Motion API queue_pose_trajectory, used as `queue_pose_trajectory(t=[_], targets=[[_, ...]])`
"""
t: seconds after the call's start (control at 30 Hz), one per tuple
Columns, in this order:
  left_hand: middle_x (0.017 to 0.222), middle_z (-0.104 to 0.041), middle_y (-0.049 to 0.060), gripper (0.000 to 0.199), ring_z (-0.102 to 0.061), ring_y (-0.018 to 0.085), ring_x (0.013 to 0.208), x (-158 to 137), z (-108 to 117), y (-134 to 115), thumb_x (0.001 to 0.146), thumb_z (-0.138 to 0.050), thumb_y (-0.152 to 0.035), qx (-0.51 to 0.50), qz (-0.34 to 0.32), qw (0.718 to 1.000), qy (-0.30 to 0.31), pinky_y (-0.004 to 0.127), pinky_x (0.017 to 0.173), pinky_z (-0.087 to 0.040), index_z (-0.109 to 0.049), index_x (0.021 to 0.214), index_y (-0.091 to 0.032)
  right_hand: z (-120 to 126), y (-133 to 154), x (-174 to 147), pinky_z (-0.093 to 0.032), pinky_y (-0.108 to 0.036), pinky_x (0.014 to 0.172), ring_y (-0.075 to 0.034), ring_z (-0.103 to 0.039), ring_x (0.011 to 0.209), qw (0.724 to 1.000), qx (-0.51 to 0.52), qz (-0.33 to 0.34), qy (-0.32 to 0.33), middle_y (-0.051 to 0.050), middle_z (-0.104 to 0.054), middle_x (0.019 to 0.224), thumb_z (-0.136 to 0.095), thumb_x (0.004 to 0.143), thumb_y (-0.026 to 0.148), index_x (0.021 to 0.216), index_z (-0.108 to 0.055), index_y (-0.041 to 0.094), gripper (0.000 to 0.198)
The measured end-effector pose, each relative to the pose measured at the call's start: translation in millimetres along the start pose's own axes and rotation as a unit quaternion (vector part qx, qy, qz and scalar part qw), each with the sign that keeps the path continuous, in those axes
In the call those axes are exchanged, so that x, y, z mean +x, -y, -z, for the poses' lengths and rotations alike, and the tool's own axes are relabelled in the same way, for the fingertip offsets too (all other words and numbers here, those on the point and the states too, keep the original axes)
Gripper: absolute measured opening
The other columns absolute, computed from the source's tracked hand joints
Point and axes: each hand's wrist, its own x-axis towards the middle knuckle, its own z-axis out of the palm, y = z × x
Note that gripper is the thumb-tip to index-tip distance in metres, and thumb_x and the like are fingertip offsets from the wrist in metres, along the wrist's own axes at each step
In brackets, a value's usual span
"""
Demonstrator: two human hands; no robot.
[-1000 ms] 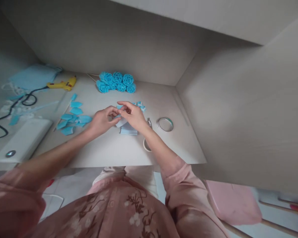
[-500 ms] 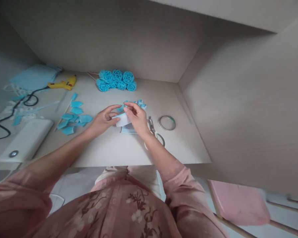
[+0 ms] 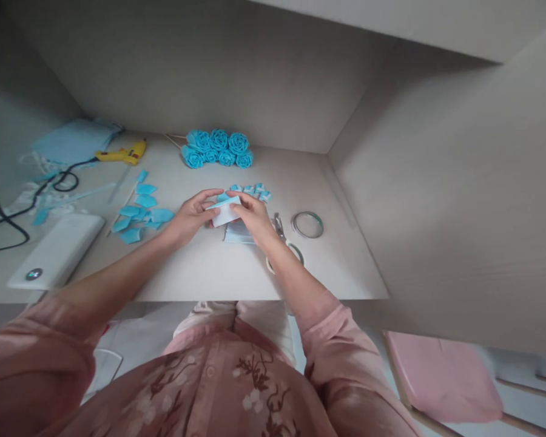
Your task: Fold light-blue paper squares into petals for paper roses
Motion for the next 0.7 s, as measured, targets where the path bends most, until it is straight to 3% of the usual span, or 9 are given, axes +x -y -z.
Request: queue_pose_trajectory(t=[0.3, 0.7], targets=[[0.070, -0.060, -0.003, 0.063, -0.053, 0.008, 0.054, 0.5, 2.0, 4.1, 0.076, -0.074, -0.037, 0.008, 0.000, 1.000, 0.015, 0.021, 0.051, -0.041, -0.053, 0.132, -0.014, 0.2, -5.2, 2.2, -0.038, -0.027, 0.061, -0.013, -0.048, 0.062, 0.996, -0.056, 0.049, -0.049, 0.002, -0.057, 0.066, -0.068, 0.073, 0.047, 0.077, -0.068, 0.021, 0.026], [0.068, -0.058, -0.003, 0.060, -0.055, 0.010, 0.056, -4.2, -0.3, -4.8, 0.079, -0.069, -0.041, 0.019, -0.006, 1.000, 0.023, 0.022, 0.053, -0.039, -0.054, 0.131, -0.015, 2.2, -6.7, 1.4, -0.041, -0.028, 0.066, -0.014, -0.052, 0.067, 0.990, -0.090, 0.084, -0.070, 0.000, -0.064, 0.073, -0.066, 0.077, 0.046, 0.085, -0.072, 0.021, 0.027]])
